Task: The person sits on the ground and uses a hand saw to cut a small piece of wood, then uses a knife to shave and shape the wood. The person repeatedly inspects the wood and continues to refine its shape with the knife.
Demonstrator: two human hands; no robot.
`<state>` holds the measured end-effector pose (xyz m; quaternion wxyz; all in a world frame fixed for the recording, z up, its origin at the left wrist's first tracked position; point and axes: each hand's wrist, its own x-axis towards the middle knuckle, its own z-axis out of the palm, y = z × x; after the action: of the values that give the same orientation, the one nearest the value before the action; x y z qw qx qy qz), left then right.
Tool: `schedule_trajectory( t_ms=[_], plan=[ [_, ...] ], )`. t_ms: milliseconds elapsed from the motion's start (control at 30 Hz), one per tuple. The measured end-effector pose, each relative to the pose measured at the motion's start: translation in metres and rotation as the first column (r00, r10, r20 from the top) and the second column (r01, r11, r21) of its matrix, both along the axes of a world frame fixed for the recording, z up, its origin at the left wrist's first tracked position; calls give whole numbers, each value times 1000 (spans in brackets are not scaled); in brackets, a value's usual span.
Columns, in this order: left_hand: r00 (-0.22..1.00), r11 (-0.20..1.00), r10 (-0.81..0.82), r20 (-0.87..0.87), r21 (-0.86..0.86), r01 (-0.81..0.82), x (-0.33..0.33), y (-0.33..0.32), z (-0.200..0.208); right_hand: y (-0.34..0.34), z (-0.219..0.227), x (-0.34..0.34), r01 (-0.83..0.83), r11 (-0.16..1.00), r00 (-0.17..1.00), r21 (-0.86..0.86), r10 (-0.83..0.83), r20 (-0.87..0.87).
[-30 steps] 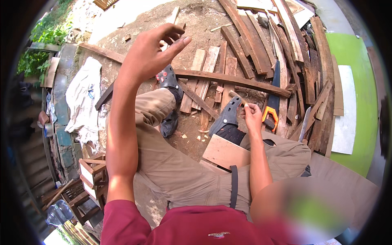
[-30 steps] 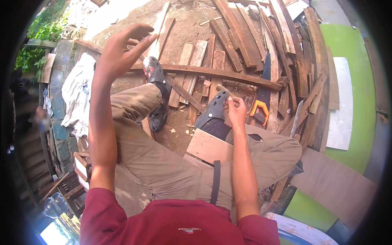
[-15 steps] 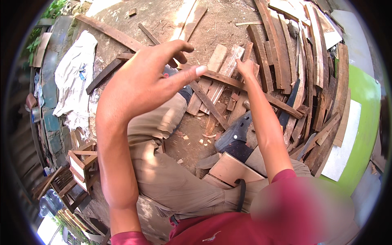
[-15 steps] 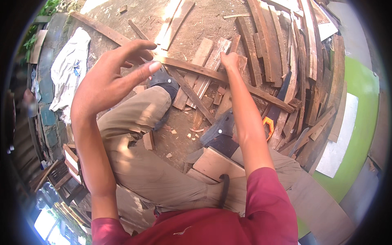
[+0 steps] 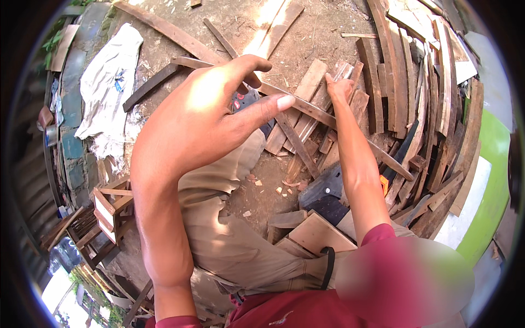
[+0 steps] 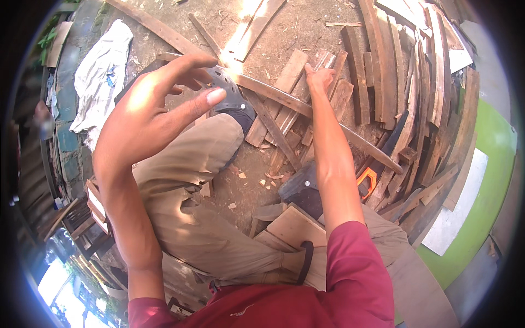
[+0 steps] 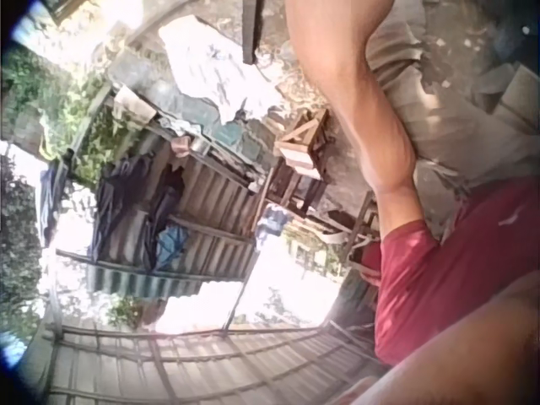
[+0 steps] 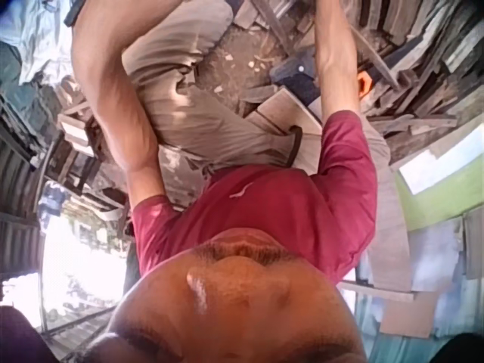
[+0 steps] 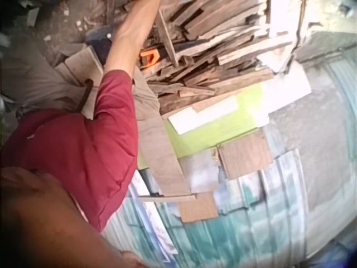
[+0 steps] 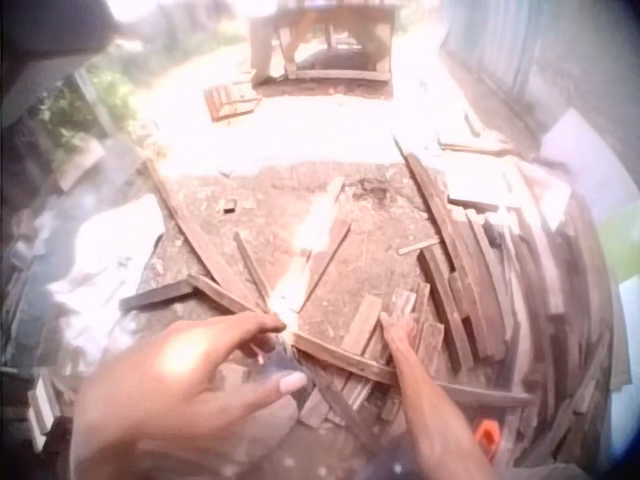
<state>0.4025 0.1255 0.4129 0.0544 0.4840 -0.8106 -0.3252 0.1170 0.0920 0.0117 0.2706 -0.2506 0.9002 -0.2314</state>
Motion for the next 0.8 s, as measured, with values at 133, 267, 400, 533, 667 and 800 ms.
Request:
schedule_trajectory(
  t_ms=[133,267,400,533,667,800],
  plan=[
    [994,995,71,-84,80,-64,10,-5,-7,-8,40,-10,-118,968,990,-222,98,-98],
    [996,996,88,-34,18,-88,14,-7,-10,-7,81,-21,-216,939,974,-266,186,-132],
    [995,997,78,-61,9,-77,8,-4,-8,15,100,-13,-181,916,981,-359,144,-127],
    [994,992,90,57,86,-95,5,-2,-10,28,140,-5,-103,838,994,-536,72,-77],
    [998,999,52,19,1,-53,3,-5,-14,12,246,-52,-196,516,966,-834,-44,-254],
    [998,994,55,-12,-98,-56,-21,-15,-5,38,347,-104,-432,182,890,-884,247,-384]
  ],
)
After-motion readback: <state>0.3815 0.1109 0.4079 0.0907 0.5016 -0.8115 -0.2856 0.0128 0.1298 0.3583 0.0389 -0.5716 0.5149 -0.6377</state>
